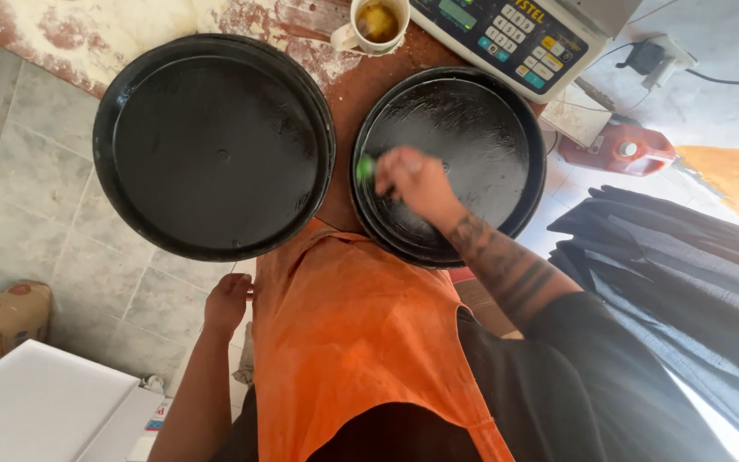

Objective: Greasing circular baking pans with oil using a brush and moving them between a workstation and a storage rack.

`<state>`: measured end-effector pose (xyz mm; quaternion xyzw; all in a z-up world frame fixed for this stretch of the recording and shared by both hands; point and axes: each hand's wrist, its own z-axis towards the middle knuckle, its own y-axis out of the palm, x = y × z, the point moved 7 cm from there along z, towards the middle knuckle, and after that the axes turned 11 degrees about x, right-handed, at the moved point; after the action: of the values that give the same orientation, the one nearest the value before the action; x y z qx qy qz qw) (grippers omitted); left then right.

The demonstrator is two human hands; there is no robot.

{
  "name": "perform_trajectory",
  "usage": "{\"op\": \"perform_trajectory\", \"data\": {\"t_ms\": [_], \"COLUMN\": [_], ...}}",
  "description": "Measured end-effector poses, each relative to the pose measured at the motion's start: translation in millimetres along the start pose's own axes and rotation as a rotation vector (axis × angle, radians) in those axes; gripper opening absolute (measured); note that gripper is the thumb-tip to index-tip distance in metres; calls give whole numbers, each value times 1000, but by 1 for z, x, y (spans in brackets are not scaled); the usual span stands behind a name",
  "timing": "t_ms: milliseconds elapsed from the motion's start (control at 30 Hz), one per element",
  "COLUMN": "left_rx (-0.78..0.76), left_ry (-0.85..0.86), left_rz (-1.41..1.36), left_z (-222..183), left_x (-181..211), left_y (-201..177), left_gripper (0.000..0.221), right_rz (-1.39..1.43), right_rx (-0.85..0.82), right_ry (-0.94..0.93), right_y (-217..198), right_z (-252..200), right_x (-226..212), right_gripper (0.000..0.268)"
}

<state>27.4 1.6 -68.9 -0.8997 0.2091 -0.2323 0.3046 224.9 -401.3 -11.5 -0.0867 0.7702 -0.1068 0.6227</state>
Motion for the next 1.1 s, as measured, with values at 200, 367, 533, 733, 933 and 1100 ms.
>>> {"op": "perform_trajectory", "data": {"t_ms": [200, 367, 533, 733, 933, 1100], "left_rx": [-53, -97, -326, -626, -599, -195], "left_ry": [-50, 82, 221, 402, 405, 697], "left_rz": [41, 137, 115, 143, 417, 590], "left_z": [-2, -4, -87, -109, -89, -64], "left_x": [-11, 35, 183, 253, 259, 284], "left_y": [-8, 4, 0, 22, 69, 92], "left_gripper": [44, 40, 52, 51, 83, 55], "right_rz": [-86, -240, -729, -1569, -1393, -419], "right_rx": [-590, -647, -251, 106, -372, 34], "right_ry": [140, -202, -760, -723, -301, 12], "right_y": [-3, -20, -52, -143, -87, -40], "right_z": [-28, -9, 50, 22, -91, -95], "right_x": [11, -1, -44, -1, 9, -24], "right_gripper": [27, 11, 21, 18, 19, 16]}}
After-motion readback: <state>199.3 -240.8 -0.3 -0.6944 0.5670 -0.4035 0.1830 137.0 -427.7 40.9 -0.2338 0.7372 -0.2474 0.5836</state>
